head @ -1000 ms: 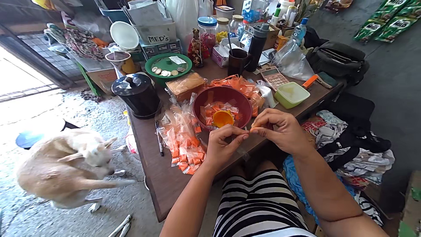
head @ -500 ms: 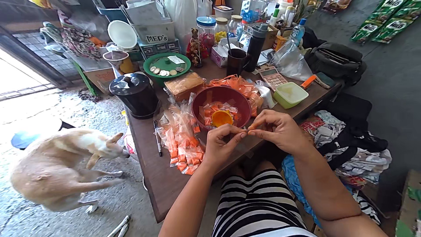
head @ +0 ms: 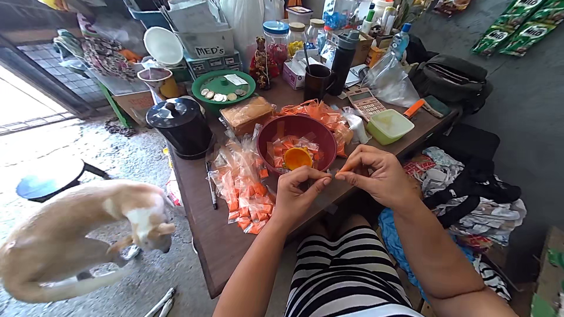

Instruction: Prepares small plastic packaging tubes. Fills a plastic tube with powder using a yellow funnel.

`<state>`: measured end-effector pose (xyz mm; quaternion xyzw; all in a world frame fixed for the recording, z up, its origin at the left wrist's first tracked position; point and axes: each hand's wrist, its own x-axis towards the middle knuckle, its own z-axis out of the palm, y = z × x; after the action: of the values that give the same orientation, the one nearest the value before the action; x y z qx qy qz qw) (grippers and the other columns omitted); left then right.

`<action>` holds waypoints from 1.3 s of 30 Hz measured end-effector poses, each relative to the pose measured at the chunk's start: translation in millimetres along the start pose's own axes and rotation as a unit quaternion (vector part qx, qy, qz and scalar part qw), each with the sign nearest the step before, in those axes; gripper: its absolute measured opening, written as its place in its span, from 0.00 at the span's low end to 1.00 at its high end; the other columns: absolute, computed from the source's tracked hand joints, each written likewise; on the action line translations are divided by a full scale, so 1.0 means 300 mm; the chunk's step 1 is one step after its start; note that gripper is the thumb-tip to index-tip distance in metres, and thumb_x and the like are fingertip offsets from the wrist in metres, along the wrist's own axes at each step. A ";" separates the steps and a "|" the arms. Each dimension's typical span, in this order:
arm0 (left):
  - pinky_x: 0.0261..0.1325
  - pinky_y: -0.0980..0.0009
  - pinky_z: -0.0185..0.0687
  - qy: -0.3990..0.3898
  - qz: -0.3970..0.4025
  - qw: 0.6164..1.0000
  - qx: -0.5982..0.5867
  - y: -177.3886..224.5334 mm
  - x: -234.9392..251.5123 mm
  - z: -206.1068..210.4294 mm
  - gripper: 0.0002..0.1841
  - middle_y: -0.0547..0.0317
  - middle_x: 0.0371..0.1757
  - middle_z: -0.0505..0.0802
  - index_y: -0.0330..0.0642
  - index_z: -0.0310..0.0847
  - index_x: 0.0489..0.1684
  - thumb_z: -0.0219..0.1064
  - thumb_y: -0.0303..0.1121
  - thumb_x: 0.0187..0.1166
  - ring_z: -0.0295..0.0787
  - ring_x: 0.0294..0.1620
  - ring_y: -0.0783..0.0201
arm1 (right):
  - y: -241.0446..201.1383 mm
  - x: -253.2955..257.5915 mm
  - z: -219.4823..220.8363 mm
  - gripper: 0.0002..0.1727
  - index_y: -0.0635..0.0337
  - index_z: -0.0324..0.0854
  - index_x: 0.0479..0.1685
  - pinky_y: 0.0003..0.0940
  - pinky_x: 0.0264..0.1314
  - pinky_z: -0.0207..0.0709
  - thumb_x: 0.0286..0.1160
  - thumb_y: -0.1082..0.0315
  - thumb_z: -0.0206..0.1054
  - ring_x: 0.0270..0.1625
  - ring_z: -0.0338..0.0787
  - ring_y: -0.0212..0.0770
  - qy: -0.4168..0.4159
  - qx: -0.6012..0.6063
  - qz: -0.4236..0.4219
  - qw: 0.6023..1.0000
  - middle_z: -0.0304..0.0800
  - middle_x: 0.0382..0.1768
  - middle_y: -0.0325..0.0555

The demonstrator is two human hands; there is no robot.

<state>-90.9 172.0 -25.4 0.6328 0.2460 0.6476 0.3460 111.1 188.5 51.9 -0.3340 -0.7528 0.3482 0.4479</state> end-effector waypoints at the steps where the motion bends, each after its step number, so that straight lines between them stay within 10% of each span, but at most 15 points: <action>1: 0.47 0.80 0.87 0.000 0.001 1.000 0.001 0.000 0.000 -0.001 0.05 0.64 0.38 0.94 0.35 0.91 0.40 0.71 0.27 0.79 0.90 0.40 0.78 | -0.001 0.000 -0.001 0.05 0.58 0.91 0.31 0.10 0.30 0.73 0.67 0.67 0.79 0.30 0.78 0.18 -0.006 -0.010 -0.007 1.000 0.86 0.35 0.32; 5: 0.47 0.80 0.88 -0.002 -0.007 1.000 0.002 0.000 -0.001 -0.001 0.06 0.62 0.38 0.95 0.34 0.91 0.41 0.71 0.28 0.80 0.91 0.40 0.77 | 0.002 0.000 -0.005 0.08 0.61 0.91 0.41 0.11 0.38 0.76 0.78 0.67 0.68 0.37 0.80 0.18 -0.036 -0.052 -0.032 0.997 0.86 0.43 0.35; 19: 0.52 0.76 0.89 -0.037 -0.022 0.998 -0.051 0.022 -0.022 0.014 0.05 0.68 0.43 0.95 0.42 0.92 0.43 0.71 0.31 0.81 0.92 0.45 0.76 | -0.036 -0.057 -0.016 0.06 0.59 0.90 0.30 0.10 0.29 0.71 0.65 0.67 0.81 0.28 0.76 0.17 -0.011 0.015 0.009 1.000 0.85 0.35 0.33; 27: 0.60 0.70 0.89 -0.020 -0.095 0.992 -0.080 0.162 -0.104 0.111 0.25 0.57 0.61 0.92 0.37 0.77 0.73 0.65 0.46 0.85 0.93 0.52 0.69 | -0.078 -0.155 -0.067 0.08 0.58 0.90 0.31 0.07 0.29 0.68 0.67 0.63 0.80 0.28 0.74 0.14 -0.046 0.023 0.006 0.999 0.84 0.34 0.31; 30: 0.71 0.64 0.82 0.068 -0.054 0.995 0.041 0.195 -0.151 0.142 0.18 0.59 0.62 0.91 0.44 0.85 0.63 0.69 0.45 0.83 0.86 0.66 0.64 | -0.089 -0.187 -0.072 0.09 0.58 0.90 0.32 0.07 0.29 0.67 0.68 0.62 0.80 0.28 0.74 0.14 -0.051 0.016 -0.006 0.999 0.84 0.34 0.31; 33: 0.62 0.76 0.78 0.136 -0.007 0.979 0.153 0.248 -0.170 0.174 0.07 0.75 0.45 0.87 0.58 0.89 0.37 0.73 0.46 0.78 0.82 0.55 0.76 | -0.105 -0.218 -0.082 0.10 0.57 0.91 0.32 0.07 0.29 0.65 0.69 0.60 0.79 0.29 0.73 0.12 -0.046 -0.010 -0.011 0.999 0.84 0.33 0.30; 39: 0.59 0.77 0.80 0.083 -0.071 0.986 0.122 0.280 -0.183 0.228 0.08 0.70 0.42 0.89 0.49 0.94 0.38 0.78 0.42 0.73 0.84 0.52 0.75 | -0.119 -0.278 -0.086 0.12 0.54 0.92 0.35 0.11 0.31 0.66 0.71 0.55 0.77 0.28 0.72 0.15 -0.041 -0.090 -0.025 0.995 0.86 0.34 0.31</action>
<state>-36.8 68.4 7.8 0.5953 0.3955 0.6366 0.2896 159.1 107.3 53.5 -0.3398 -0.8069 0.2809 0.3933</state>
